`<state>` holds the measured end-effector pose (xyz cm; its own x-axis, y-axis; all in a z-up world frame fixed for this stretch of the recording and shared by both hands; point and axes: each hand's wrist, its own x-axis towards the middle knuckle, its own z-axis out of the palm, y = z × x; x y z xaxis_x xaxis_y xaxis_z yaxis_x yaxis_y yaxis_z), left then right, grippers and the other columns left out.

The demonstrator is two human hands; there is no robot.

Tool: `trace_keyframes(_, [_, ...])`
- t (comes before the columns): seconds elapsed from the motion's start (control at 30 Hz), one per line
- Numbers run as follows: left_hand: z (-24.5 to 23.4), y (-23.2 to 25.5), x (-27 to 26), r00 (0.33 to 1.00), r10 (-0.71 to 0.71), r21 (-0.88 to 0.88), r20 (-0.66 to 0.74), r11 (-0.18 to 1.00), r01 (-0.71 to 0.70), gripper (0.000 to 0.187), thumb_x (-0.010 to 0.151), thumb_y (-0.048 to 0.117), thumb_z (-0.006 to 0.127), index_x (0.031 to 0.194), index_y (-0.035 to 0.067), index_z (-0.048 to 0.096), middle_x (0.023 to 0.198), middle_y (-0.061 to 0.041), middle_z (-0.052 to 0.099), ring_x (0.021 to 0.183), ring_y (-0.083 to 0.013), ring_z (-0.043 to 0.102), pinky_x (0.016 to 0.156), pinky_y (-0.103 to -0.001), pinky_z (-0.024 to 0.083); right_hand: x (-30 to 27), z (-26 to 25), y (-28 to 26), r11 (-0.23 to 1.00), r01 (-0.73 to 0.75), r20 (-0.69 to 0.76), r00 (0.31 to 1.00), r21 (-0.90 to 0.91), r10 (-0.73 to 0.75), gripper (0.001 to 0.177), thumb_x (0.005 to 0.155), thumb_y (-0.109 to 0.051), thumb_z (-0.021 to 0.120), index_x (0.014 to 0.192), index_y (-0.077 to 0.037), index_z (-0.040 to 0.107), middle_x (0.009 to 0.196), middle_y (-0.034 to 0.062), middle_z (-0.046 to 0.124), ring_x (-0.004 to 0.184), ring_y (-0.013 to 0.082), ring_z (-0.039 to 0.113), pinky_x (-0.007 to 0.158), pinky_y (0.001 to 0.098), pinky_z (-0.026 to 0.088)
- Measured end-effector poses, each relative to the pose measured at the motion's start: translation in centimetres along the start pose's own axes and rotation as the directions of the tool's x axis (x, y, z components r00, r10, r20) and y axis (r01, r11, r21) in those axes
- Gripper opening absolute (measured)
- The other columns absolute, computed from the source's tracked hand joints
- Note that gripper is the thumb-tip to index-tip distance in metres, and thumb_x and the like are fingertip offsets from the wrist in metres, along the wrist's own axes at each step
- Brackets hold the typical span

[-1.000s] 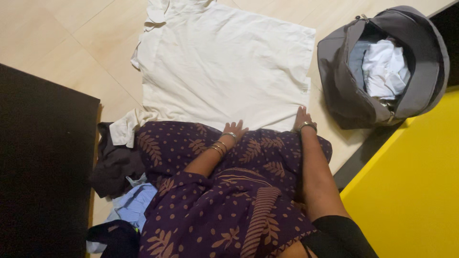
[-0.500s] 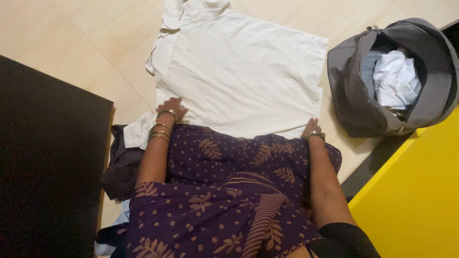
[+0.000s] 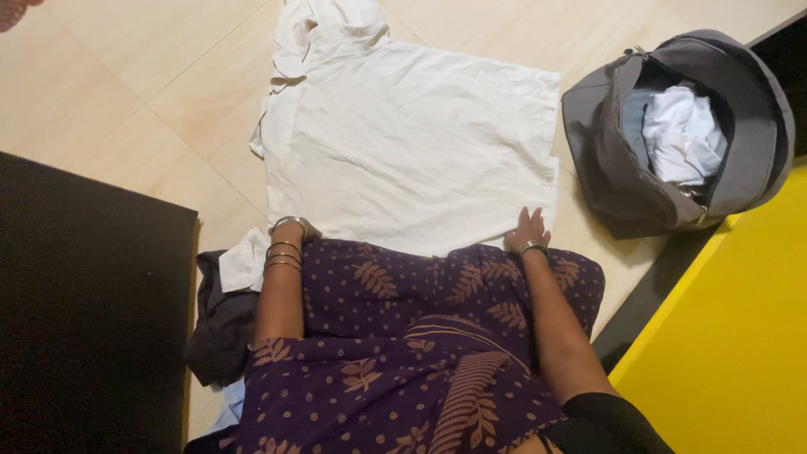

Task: The person sits on the floor and folds a white shirt by hand. They smooth the fabric, fold the sleeves and sides, and roll the shirt into a compact bundle before placing it into a gray bag.

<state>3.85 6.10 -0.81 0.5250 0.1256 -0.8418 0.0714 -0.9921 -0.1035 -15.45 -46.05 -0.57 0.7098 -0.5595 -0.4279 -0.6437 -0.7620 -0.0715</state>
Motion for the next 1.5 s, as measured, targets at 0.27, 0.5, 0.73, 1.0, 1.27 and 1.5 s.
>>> trace_keyframes(0.27, [0.2,-0.7,1.8,0.973,0.082,-0.027,-0.217,0.996,-0.090,0.049,0.091,0.051,0.062,0.122,0.017,0.076,0.132,-0.009,0.071,0.123,-0.0320,0.066,0.105,-0.051,0.049,0.1,1.0,-0.7,1.000,0.019,-0.040,0.999,0.018,-0.018,0.088,0.087,-0.034,0.064,0.162,-0.017,0.022,0.171,0.0173,0.007,0.156,0.0324,0.016,0.122,0.0553,0.021])
trace_keyframes(0.5, [0.8,-0.2,3.0,0.998,0.039,-0.042,0.045,0.998,-0.037,0.057,0.086,0.055,0.068,0.119,0.010,0.079,0.126,-0.013,0.076,0.113,-0.0333,0.073,0.102,-0.048,0.053,0.7,1.2,0.2,0.988,-0.107,0.022,0.994,0.108,0.105,0.083,0.088,-0.030,0.061,0.161,-0.021,0.024,0.172,0.0091,0.011,0.156,0.0284,0.019,0.121,0.0545,0.025])
trace_keyframes(0.73, [0.5,-0.5,2.0,1.000,0.008,-0.045,0.024,0.999,-0.007,0.060,0.085,0.059,0.068,0.123,0.013,0.077,0.127,-0.010,0.074,0.115,-0.0316,0.071,0.104,-0.049,0.052,1.8,1.3,0.0,0.995,0.065,-0.158,0.986,0.071,-0.053,0.079,0.091,-0.032,0.061,0.161,-0.016,0.027,0.169,0.0152,0.015,0.154,0.0335,0.018,0.122,0.0536,0.020])
trace_keyframes(1.0, [0.8,-0.8,2.8,0.999,0.019,-0.076,0.051,0.997,-0.015,0.062,0.086,0.060,0.068,0.119,0.009,0.078,0.122,-0.015,0.077,0.110,-0.0350,0.074,0.100,-0.049,0.054,7.7,-0.7,-5.0,0.951,0.302,-0.198,0.938,0.060,-0.285,0.075,0.094,-0.032,0.064,0.159,-0.015,0.030,0.168,0.0162,0.025,0.151,0.0324,0.034,0.119,0.0469,0.035])
trace_keyframes(1.27, [0.9,-0.9,2.2,0.996,0.067,-0.181,-0.060,0.981,-0.077,0.095,0.085,0.055,0.074,0.153,0.003,0.034,0.142,-0.025,0.060,0.128,-0.0391,0.062,0.107,-0.051,0.050,11.0,-2.6,-14.1,0.853,0.520,0.001,0.854,-0.044,-0.520,0.087,0.094,-0.047,0.062,0.161,-0.014,0.017,0.170,0.0156,0.011,0.156,0.0291,0.018,0.121,0.0453,0.031])
trace_keyframes(1.5, [0.1,0.1,2.6,0.995,0.095,-0.081,0.009,0.992,-0.094,0.116,0.084,0.053,0.075,0.165,0.011,0.004,0.157,-0.023,0.045,0.139,-0.0388,0.054,0.113,-0.051,0.046,11.2,-5.0,-5.7,0.993,0.094,-0.151,0.985,0.072,-0.082,0.081,0.099,-0.052,0.052,0.165,-0.022,0.014,0.171,0.0109,0.005,0.157,0.0257,0.005,0.124,0.0582,0.012])
